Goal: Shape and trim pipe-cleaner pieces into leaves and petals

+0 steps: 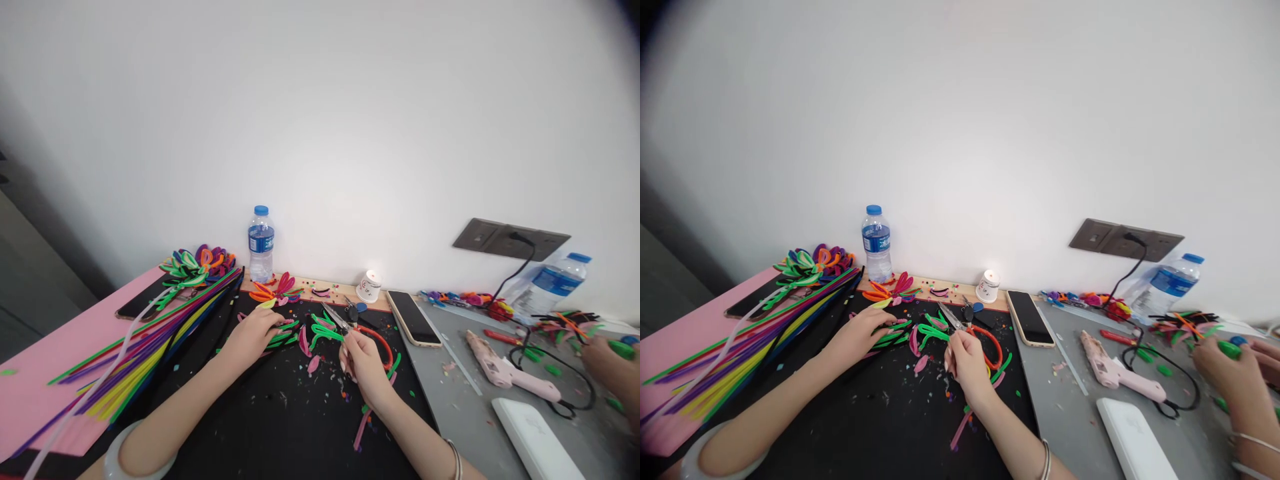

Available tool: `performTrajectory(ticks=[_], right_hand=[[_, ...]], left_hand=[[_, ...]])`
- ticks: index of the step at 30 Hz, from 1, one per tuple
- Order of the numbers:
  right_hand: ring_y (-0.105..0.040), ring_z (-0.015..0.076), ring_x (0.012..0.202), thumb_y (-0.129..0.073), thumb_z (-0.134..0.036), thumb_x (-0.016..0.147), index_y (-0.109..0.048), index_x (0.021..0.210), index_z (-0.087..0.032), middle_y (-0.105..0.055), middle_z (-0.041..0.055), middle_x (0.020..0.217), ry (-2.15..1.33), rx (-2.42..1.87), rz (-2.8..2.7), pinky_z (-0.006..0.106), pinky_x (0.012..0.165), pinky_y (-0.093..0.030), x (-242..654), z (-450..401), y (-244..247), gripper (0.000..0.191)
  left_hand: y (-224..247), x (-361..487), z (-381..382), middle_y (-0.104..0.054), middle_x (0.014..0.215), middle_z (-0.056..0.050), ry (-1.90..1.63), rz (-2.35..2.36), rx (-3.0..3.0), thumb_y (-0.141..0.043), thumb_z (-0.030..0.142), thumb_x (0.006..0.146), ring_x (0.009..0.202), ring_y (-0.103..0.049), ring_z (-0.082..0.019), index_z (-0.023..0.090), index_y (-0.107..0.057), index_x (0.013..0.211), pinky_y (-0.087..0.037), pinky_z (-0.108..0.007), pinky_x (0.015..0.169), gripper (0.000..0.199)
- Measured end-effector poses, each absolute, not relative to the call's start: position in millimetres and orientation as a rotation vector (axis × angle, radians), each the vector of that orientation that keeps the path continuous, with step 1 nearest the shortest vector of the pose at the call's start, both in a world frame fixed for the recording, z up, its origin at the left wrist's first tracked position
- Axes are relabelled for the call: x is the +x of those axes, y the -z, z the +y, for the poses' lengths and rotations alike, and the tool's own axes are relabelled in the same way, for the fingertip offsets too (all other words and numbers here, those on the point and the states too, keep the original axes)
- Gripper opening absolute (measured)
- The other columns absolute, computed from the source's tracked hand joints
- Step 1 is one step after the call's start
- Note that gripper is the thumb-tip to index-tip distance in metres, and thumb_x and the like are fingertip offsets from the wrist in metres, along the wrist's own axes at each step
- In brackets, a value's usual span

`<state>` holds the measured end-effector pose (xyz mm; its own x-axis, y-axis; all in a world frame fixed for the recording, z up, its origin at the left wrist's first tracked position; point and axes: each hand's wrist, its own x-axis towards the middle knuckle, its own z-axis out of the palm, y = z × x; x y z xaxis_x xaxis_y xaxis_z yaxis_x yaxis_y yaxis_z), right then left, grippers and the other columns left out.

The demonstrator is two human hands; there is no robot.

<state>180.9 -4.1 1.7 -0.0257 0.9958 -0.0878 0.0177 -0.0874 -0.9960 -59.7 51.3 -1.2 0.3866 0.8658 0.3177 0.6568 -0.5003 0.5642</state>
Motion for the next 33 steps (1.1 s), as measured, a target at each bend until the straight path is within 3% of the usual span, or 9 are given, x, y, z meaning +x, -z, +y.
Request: performTrajectory(ticks=[6,16,19,21,24,29,31,33], right_hand=[[-0.029,0.0048,0.031,-0.045,-0.05,0.085,-0.04,0.057,-0.021,-0.045,-0.0054,0.042,-1.278,-1.273,-1.2,0.019,0.033,-0.016,181.7,-2.8,1.1,0.041],[-0.029,0.0047,0.031,-0.045,-0.049,0.085,-0.041,0.055,-0.02,-0.045,-0.0055,0.041,-1.283,-1.25,-1.207,0.017,0.032,-0.016,179.9,-4.4,2.9,0.042],[-0.029,0.0047,0.03,-0.046,-0.049,0.084,-0.042,0.056,-0.02,-0.045,-0.0055,0.041,-1.303,-1.23,-1.182,0.017,0.031,-0.016,179.4,-5.0,2.0,0.041],[-0.029,0.0045,0.03,-0.048,-0.049,0.084,-0.043,0.056,-0.02,-0.045,-0.0056,0.041,-1.333,-1.192,-1.158,0.017,0.031,-0.016,178.9,-5.7,0.5,0.04],[-0.029,0.0045,0.031,-0.049,-0.049,0.085,-0.046,0.059,-0.02,-0.047,-0.0055,0.042,-1.419,-1.097,-1.123,0.017,0.031,-0.017,177.0,-7.9,-2.3,0.039],[-0.031,0.0053,0.031,-0.05,-0.05,0.085,-0.049,0.065,-0.019,-0.049,-0.0052,0.044,-1.594,-0.948,-1.143,0.017,0.031,-0.018,170.4,-14.8,-2.5,0.036],[-0.032,0.005,0.03,-0.05,-0.05,0.085,-0.05,0.066,-0.019,-0.051,-0.0045,0.044,-1.654,-0.933,-1.207,0.017,0.03,-0.018,167.7,-17.4,-0.7,0.037],[-0.035,0.0052,0.029,-0.051,-0.05,0.085,-0.052,0.067,-0.018,-0.054,-0.003,0.046,-1.704,-0.93,-1.287,0.017,0.03,-0.021,166.1,-18.9,0.8,0.037]], left_hand=[[-0.7,-57.6,48.9,-0.068,0.085,-0.006,-0.915,1.3,2.375,-0.047,0.02,0.084,0.087,-0.06,-0.023,0.023,-0.07,0.087,-0.045,-0.031,0.081,0.023],[2.0,-54.6,44.8,-0.068,0.105,-0.008,-1.086,1.369,2.437,-0.038,0.028,0.092,0.099,-0.062,-0.022,0.019,-0.062,0.104,-0.047,-0.035,0.089,0.028],[-0.4,-51.2,41.2,-0.068,0.101,-0.008,-1.179,1.393,2.263,-0.038,0.027,0.092,0.093,-0.064,-0.021,0.018,-0.053,0.114,-0.05,-0.033,0.082,0.029],[-7.6,-47.4,35.3,-0.068,0.094,-0.007,-1.27,1.382,2.147,-0.036,0.026,0.092,0.082,-0.065,-0.019,0.018,-0.052,0.111,-0.051,-0.03,0.073,0.026],[-22.8,-39.7,23.6,-0.063,0.093,-0.007,-1.279,1.244,2.157,-0.032,0.023,0.093,0.089,-0.059,-0.019,0.018,-0.058,0.094,-0.046,-0.031,0.082,0.027],[-33.8,-25.0,8.0,-0.053,0.093,-0.004,-1.019,0.986,1.952,-0.042,0.033,0.091,0.083,-0.053,-0.016,0.02,-0.06,0.111,-0.044,-0.027,0.075,0.029],[-29.0,-19.4,5.3,-0.05,0.091,-0.003,-0.963,0.878,1.862,-0.047,0.038,0.089,0.083,-0.051,-0.016,0.02,-0.064,0.106,-0.043,-0.027,0.074,0.03],[-21.5,-14.3,4.0,-0.047,0.084,-0.001,-0.933,0.843,1.722,-0.048,0.042,0.088,0.07,-0.047,-0.013,0.018,-0.067,0.093,-0.04,-0.024,0.066,0.032]])
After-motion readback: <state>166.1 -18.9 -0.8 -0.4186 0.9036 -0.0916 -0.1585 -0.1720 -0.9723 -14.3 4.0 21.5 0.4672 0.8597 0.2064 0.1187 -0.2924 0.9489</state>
